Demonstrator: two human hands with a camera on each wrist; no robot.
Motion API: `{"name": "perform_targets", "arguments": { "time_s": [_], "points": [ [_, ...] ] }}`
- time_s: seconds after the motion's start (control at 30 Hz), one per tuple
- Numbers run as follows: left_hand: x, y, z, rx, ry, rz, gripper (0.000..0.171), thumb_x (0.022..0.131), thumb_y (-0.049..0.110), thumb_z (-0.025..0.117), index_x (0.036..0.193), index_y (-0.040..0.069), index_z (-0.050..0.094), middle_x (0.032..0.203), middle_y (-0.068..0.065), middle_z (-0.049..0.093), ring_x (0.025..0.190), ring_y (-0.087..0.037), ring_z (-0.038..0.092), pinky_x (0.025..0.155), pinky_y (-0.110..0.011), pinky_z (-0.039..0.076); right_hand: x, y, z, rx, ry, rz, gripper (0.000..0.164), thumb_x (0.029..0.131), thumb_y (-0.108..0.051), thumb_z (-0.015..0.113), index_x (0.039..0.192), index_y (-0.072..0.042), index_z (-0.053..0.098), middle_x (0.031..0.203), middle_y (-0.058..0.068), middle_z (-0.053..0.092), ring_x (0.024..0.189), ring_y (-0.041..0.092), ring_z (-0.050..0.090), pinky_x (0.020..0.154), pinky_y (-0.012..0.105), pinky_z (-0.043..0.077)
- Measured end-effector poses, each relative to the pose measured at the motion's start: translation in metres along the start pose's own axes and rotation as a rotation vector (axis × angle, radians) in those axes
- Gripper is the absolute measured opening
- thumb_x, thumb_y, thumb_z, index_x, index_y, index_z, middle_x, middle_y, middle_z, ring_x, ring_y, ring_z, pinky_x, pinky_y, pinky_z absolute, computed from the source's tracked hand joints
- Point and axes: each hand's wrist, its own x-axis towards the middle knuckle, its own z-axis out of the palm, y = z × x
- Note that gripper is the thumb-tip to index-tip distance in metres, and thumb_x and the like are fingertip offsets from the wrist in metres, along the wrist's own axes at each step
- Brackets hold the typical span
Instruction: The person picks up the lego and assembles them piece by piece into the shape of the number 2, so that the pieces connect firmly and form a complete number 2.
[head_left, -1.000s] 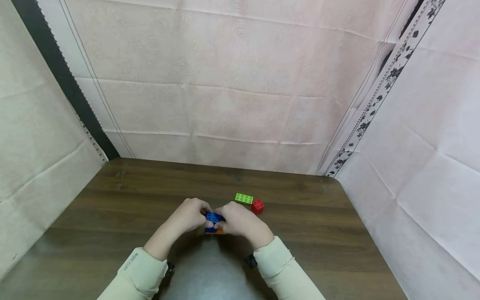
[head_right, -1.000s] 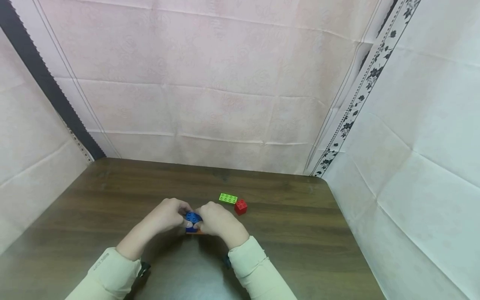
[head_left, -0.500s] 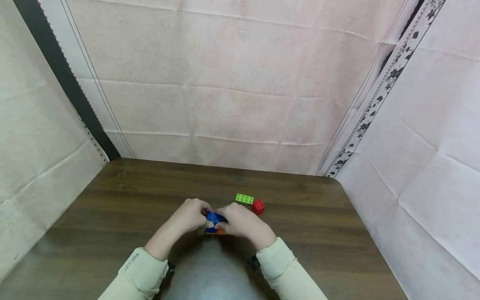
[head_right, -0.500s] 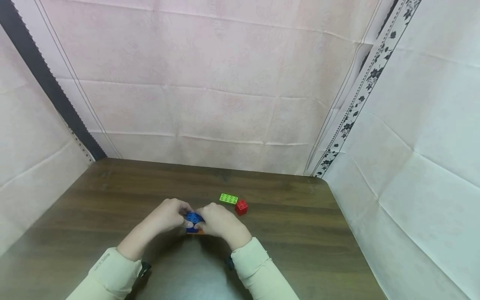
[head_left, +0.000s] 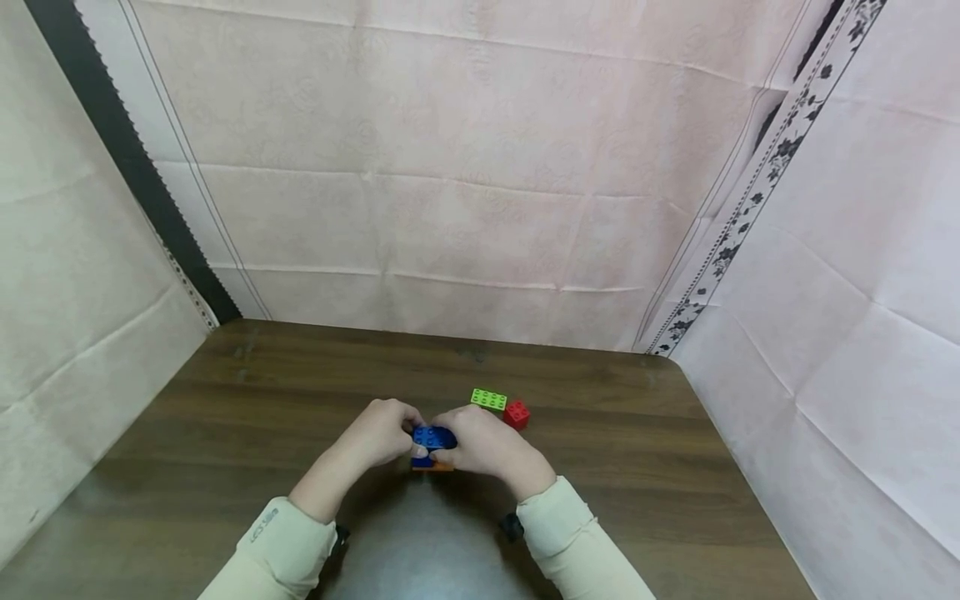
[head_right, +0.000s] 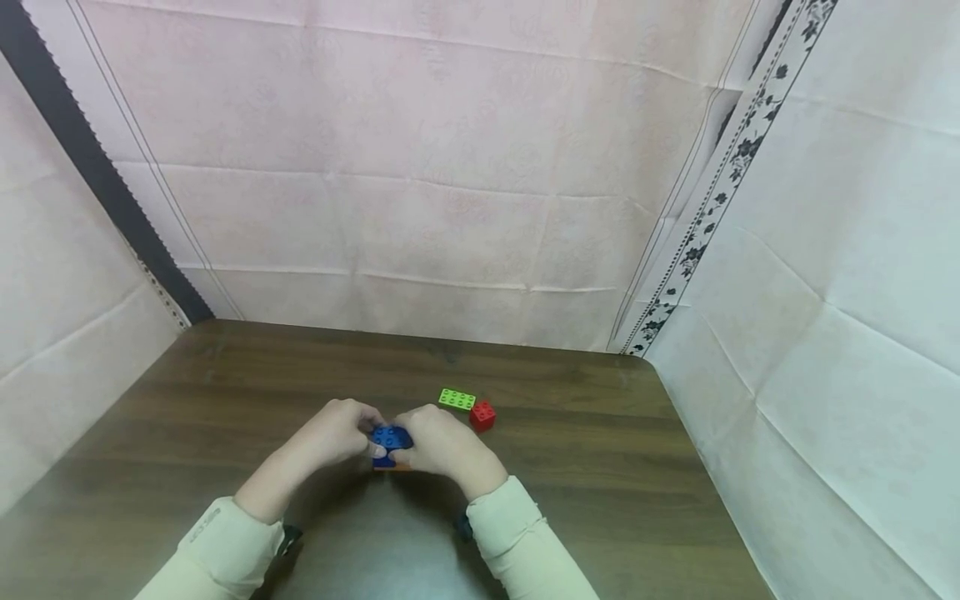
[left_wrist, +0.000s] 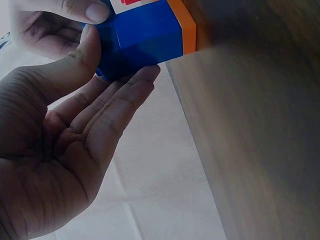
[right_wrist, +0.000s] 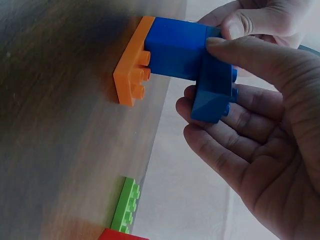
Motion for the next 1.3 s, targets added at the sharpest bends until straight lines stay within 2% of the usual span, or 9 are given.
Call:
{"name": "perform_targets", "arguments": {
  "time_s": [0.27, 0.47, 0.6, 0.73, 0.93, 1.13, 1.3],
  "points": [
    [-0.002, 0.001, 0.000, -0.013, 0.000, 0.002, 0.021, 0.080, 0.012, 0.084, 0.099, 0.009, 0.075, 0.084, -0.002, 0.068, 0.072, -0.016, 0.060, 0.067, -0.035, 0.053, -0.003, 0.003, -0.004, 0.038, 0.013, -0.003, 0.031, 0.092, -0.031, 0.076, 0.116, -0.013, 0.072, 0.098, -0.008, 0.071, 0.076, -0.001, 0.059, 0.075, 0.017, 0.053],
    [0.000, 0.002, 0.000, -0.028, -0.003, 0.000, 0.021, 0.080, 0.012, 0.084, 0.099, 0.009, 0.075, 0.085, -0.002, 0.069, 0.071, -0.016, 0.061, 0.066, -0.035, 0.053, -0.006, 0.006, -0.007, 0.082, 0.010, -0.003, 0.024, 0.094, -0.029, 0.074, 0.111, -0.013, 0.072, 0.090, -0.011, 0.068, 0.069, 0.001, 0.058, 0.068, 0.016, 0.051],
    [0.000, 0.002, -0.001, -0.031, -0.003, -0.005, 0.021, 0.080, 0.012, 0.084, 0.100, 0.009, 0.075, 0.085, -0.002, 0.069, 0.072, -0.017, 0.061, 0.068, -0.036, 0.054, -0.008, 0.010, -0.010, 0.097, 0.010, -0.010, 0.024, 0.094, -0.029, 0.073, 0.113, -0.014, 0.072, 0.092, -0.012, 0.068, 0.069, 0.002, 0.058, 0.067, 0.016, 0.051],
    [-0.001, 0.002, 0.000, -0.023, -0.005, -0.007, 0.022, 0.081, 0.012, 0.084, 0.101, 0.009, 0.075, 0.087, -0.002, 0.069, 0.074, -0.017, 0.060, 0.071, -0.038, 0.055, -0.012, 0.014, -0.013, 0.103, 0.010, -0.018, 0.028, 0.095, -0.032, 0.072, 0.116, -0.014, 0.071, 0.096, -0.011, 0.069, 0.075, 0.001, 0.061, 0.073, 0.018, 0.053],
    [-0.001, 0.001, 0.000, -0.006, -0.007, -0.004, 0.024, 0.081, 0.015, 0.085, 0.102, 0.010, 0.075, 0.087, -0.001, 0.069, 0.076, -0.017, 0.061, 0.074, -0.040, 0.054, -0.016, 0.018, -0.015, 0.128, 0.017, 0.003, 0.031, 0.095, -0.035, 0.071, 0.118, -0.013, 0.071, 0.106, -0.007, 0.072, 0.095, 0.006, 0.068, 0.083, 0.024, 0.055],
    [-0.001, 0.000, 0.000, -0.014, -0.006, -0.007, 0.024, 0.081, 0.015, 0.085, 0.102, 0.010, 0.076, 0.088, -0.002, 0.069, 0.077, -0.017, 0.061, 0.076, -0.042, 0.055, -0.018, 0.021, -0.017, 0.107, 0.037, -0.001, 0.036, 0.096, -0.038, 0.070, 0.121, -0.013, 0.071, 0.110, -0.006, 0.072, 0.101, 0.013, 0.068, 0.085, 0.026, 0.055],
    [-0.001, 0.000, 0.000, -0.011, -0.010, -0.013, 0.025, 0.081, 0.016, 0.085, 0.103, 0.010, 0.076, 0.090, -0.002, 0.070, 0.079, -0.017, 0.062, 0.078, -0.044, 0.055, -0.021, 0.023, -0.021, 0.101, 0.045, -0.016, 0.041, 0.093, -0.038, 0.072, 0.124, -0.010, 0.070, 0.113, 0.001, 0.072, 0.104, 0.017, 0.067, 0.087, 0.029, 0.055]
  ]
}}
